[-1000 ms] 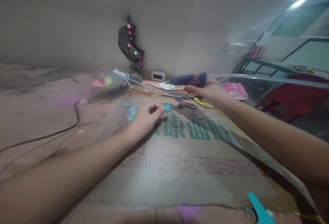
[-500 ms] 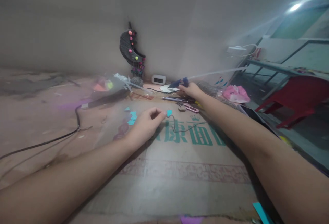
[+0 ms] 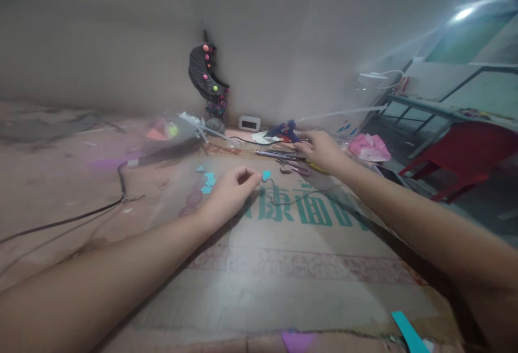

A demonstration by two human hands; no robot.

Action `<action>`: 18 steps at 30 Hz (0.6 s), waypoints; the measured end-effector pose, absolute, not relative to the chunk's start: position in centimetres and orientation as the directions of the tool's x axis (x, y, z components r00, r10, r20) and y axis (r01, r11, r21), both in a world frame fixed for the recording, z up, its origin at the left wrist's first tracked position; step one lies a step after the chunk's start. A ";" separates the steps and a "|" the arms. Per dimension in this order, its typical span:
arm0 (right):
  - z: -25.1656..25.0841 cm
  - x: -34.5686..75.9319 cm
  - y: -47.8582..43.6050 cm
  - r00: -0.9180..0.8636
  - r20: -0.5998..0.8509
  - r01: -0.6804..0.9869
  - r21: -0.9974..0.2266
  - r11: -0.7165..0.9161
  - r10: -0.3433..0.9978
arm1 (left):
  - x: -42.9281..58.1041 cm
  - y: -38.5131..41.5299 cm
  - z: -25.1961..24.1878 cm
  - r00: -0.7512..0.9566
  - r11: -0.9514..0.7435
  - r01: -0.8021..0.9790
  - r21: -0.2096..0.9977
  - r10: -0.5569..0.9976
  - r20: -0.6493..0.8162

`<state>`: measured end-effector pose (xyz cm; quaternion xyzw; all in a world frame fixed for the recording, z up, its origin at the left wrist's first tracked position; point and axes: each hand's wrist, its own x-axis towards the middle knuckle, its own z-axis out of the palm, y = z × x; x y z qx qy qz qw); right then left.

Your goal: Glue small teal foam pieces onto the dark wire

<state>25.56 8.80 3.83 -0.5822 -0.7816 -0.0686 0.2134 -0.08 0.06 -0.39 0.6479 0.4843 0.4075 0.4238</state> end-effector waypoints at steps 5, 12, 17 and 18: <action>3.1 22.3 2.3 -0.191 0.251 0.624 -0.715 0.314 0.949 | 0.0 0.1 -0.5 0.198 -0.183 0.258 0.949 0.971 0.133; 1.3 19.4 -1.6 -0.348 -0.145 0.141 -0.985 -0.101 0.926 | -0.1 0.0 -0.4 0.181 -0.197 0.229 0.953 0.971 0.157; 1.2 19.3 -1.8 -0.369 -0.138 0.110 -0.988 -0.105 0.919 | 0.0 -0.2 -0.1 0.175 -0.192 0.229 0.954 0.973 0.153; 1.2 19.3 -1.8 -0.368 -0.140 0.112 -0.988 -0.105 0.919 | 0.0 -0.2 -0.1 0.180 -0.200 0.230 0.952 0.970 0.160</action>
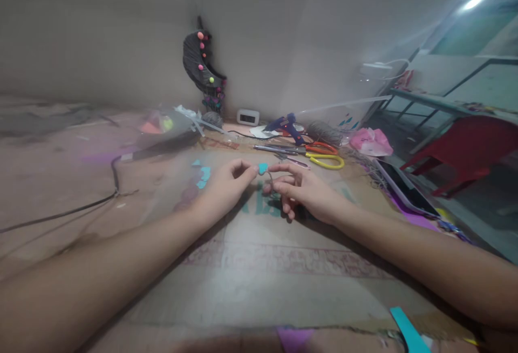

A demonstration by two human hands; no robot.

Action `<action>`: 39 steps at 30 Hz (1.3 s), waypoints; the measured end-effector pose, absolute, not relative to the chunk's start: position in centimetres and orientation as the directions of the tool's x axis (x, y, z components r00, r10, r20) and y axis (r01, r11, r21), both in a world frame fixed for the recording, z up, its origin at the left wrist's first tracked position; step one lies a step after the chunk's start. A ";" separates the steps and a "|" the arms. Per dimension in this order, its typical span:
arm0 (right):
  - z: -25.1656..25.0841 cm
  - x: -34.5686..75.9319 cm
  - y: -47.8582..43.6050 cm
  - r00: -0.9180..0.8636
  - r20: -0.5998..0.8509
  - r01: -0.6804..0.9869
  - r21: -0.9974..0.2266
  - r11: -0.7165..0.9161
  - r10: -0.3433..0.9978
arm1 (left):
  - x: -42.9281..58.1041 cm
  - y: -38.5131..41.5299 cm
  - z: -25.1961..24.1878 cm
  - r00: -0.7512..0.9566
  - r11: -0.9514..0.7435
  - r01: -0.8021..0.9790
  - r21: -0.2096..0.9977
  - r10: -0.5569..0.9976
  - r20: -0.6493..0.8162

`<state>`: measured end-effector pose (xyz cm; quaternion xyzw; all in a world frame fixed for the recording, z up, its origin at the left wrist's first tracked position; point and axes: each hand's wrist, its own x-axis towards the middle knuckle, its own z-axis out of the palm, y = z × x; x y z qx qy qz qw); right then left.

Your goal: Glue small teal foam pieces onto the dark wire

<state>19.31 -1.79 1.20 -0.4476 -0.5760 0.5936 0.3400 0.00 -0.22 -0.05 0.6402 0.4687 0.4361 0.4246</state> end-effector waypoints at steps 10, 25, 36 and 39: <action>0.7 20.1 -0.8 -0.252 0.133 0.433 -0.870 0.235 0.958 | -0.1 -0.7 0.2 0.229 -0.228 0.280 0.933 0.959 0.166; 1.2 19.6 -1.4 -0.231 0.419 0.549 -0.689 0.473 0.878 | 0.0 -1.2 0.6 0.339 -0.339 0.393 0.855 0.918 0.207; 1.2 19.7 -1.5 -0.257 0.457 0.559 -0.649 0.516 0.852 | 0.2 -1.3 0.7 0.377 -0.343 0.363 0.866 0.904 0.200; 1.4 19.7 -1.9 -0.276 0.476 0.580 -0.610 0.540 0.835 | 0.2 -1.3 0.7 0.374 -0.338 0.351 0.873 0.905 0.200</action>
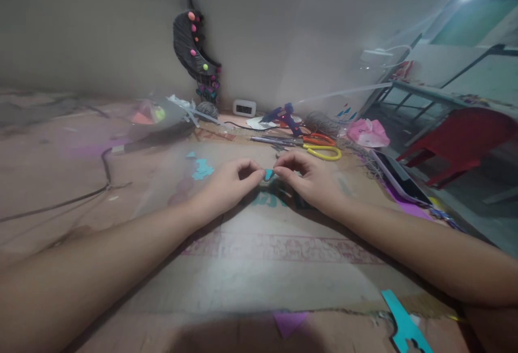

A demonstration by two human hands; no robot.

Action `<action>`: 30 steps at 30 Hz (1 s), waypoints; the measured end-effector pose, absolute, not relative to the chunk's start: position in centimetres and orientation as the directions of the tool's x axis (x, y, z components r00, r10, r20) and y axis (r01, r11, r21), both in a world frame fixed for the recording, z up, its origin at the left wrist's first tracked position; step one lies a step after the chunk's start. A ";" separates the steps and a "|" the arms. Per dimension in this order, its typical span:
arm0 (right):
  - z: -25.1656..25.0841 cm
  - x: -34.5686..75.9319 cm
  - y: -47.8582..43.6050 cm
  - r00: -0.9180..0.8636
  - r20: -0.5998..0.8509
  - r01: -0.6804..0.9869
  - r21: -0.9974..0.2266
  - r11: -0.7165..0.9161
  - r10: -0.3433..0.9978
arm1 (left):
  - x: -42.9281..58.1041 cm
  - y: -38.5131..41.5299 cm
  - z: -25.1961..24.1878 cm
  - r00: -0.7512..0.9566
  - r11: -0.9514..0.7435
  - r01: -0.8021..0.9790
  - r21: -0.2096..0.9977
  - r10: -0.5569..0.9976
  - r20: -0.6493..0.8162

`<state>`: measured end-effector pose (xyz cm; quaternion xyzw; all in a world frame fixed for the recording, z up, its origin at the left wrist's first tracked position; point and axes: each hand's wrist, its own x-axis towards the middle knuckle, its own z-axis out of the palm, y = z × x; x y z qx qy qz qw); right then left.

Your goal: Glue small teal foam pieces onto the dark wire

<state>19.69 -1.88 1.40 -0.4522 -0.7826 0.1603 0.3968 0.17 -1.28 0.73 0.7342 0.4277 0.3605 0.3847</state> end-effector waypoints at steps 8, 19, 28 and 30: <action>1.5 20.1 -2.5 -0.423 0.578 0.539 -0.459 0.707 0.698 | 0.1 -1.1 0.6 0.368 -0.341 0.342 0.876 0.906 0.210; 1.5 19.8 -2.1 -0.299 0.494 0.616 -0.554 0.561 0.816 | 0.2 -1.4 0.7 0.397 -0.347 0.327 0.879 0.894 0.206; 1.1 19.8 -1.6 -0.329 0.469 0.570 -0.593 0.569 0.819 | 0.0 -1.1 0.2 0.457 -0.366 0.313 0.876 0.867 0.198; 1.0 19.9 -1.5 -0.303 0.479 0.530 -0.634 0.564 0.824 | 0.0 -1.0 0.2 0.452 -0.351 0.307 0.885 0.872 0.189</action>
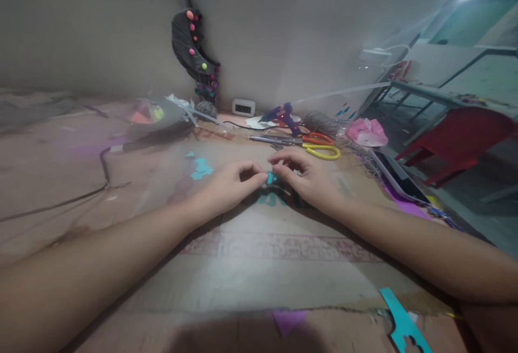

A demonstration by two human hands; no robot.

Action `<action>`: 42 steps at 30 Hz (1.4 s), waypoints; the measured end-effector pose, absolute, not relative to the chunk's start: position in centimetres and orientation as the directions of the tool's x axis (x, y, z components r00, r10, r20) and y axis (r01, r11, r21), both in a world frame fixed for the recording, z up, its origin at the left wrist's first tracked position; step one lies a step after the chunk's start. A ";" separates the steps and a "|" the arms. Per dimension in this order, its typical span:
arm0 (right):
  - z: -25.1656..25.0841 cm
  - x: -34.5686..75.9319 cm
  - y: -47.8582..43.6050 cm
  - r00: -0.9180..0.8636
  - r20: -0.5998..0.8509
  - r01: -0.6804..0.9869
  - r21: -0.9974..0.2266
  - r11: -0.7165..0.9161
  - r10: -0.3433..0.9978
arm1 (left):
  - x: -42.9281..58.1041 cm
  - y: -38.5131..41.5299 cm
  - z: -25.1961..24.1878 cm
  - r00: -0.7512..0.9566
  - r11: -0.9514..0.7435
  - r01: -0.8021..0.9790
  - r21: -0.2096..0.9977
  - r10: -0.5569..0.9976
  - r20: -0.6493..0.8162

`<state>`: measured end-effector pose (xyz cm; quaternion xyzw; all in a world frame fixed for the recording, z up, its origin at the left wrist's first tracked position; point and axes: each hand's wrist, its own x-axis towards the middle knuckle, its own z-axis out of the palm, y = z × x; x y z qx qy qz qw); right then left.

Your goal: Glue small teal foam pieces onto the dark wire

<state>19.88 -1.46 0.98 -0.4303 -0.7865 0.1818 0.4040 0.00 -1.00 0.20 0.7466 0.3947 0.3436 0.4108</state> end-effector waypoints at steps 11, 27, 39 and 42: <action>1.0 19.9 -1.5 -0.331 0.422 0.583 -0.611 0.535 0.844 | 0.0 -0.2 0.2 0.318 -0.205 0.225 0.953 0.940 0.127; 0.8 20.0 -1.1 -0.240 0.274 0.480 -0.800 0.359 0.931 | 0.0 -0.6 0.0 0.408 -0.302 0.278 0.912 0.896 0.172; 1.2 19.9 -1.1 -0.283 0.311 0.553 -0.720 0.420 0.907 | 0.1 -1.0 0.3 0.420 -0.332 0.334 0.882 0.890 0.176; 2.2 20.7 -0.2 -0.206 0.416 0.599 -0.662 0.451 0.885 | 0.2 -0.9 0.3 0.380 -0.294 0.316 0.902 0.910 0.163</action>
